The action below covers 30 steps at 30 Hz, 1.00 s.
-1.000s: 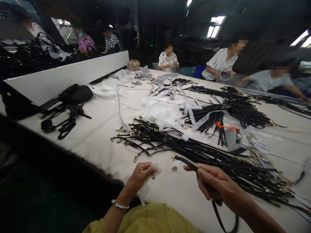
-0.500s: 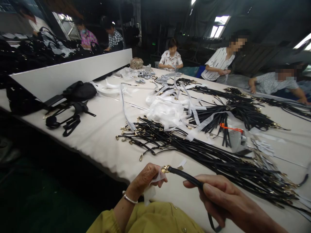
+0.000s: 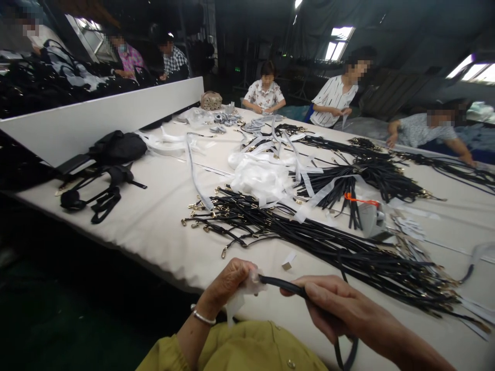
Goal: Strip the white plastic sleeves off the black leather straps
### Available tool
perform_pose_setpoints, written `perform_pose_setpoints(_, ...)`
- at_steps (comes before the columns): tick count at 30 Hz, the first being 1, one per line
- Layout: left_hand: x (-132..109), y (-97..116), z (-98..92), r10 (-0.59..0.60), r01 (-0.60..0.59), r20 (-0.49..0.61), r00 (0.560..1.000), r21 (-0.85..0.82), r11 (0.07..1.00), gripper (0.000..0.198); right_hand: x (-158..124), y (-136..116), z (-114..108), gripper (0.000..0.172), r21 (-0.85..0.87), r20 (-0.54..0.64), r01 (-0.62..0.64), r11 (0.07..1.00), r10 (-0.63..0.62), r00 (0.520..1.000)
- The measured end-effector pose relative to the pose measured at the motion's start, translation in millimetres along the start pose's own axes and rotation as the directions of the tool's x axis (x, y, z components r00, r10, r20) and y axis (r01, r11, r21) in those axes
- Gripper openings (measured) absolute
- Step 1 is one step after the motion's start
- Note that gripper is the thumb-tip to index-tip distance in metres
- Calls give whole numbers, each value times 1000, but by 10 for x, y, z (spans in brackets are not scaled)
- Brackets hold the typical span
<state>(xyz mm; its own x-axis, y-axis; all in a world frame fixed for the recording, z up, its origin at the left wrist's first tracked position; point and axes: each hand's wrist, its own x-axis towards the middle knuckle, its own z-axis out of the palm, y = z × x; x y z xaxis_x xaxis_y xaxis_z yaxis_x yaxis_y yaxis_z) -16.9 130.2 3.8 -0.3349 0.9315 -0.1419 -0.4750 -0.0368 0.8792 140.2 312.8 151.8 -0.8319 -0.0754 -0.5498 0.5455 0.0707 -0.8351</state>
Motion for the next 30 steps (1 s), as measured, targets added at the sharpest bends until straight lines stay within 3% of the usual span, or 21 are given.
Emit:
perform_pose_setpoints(3,14,118,-44,-28,19,70,997,128,992,61,-4,-46,-76,44,-278,-63,21,960,-40,997)
perform_pose_setpoints(7,73,214,6,-77,39,77,994,414,909,47,88,32,-46,35,-625,-182,-40,780,-96,979)
perform_pose_setpoints(10,157,167,158,-99,59,67,993,449,892,41,247,177,67,25,-773,-239,-97,627,-146,960)
perform_pose_setpoints(12,214,111,273,-103,69,59,993,423,903,41,348,264,114,23,-798,-265,-121,591,-165,950)
perform_pose_setpoints(14,253,65,353,-69,45,40,997,439,897,42,396,326,89,21,-743,-263,-94,663,-160,951)
perform_pose_setpoints(16,262,39,371,29,-36,22,999,538,842,41,374,377,-8,23,-591,-183,-25,806,-105,977)
perform_pose_setpoints(18,247,21,337,170,-151,40,985,684,714,37,309,442,-135,32,-387,-42,-2,922,-16,999)
perform_pose_setpoints(20,221,-6,290,298,-255,101,949,803,539,35,249,528,-227,41,-229,54,-36,973,50,997)
perform_pose_setpoints(22,207,-46,273,364,-315,169,916,865,391,35,231,615,-243,48,-174,25,-52,983,58,998)
perform_pose_setpoints(24,214,-90,304,379,-337,215,900,894,295,34,253,674,-183,53,-237,-99,-13,972,-11,995)
perform_pose_setpoints(27,246,-128,402,360,-338,236,903,907,252,32,310,702,-34,48,-335,-232,44,941,-128,964)
perform_pose_setpoints(30,263,-112,455,413,-367,246,877,897,246,27,359,751,65,41,-66,-145,13,998,-22,989)
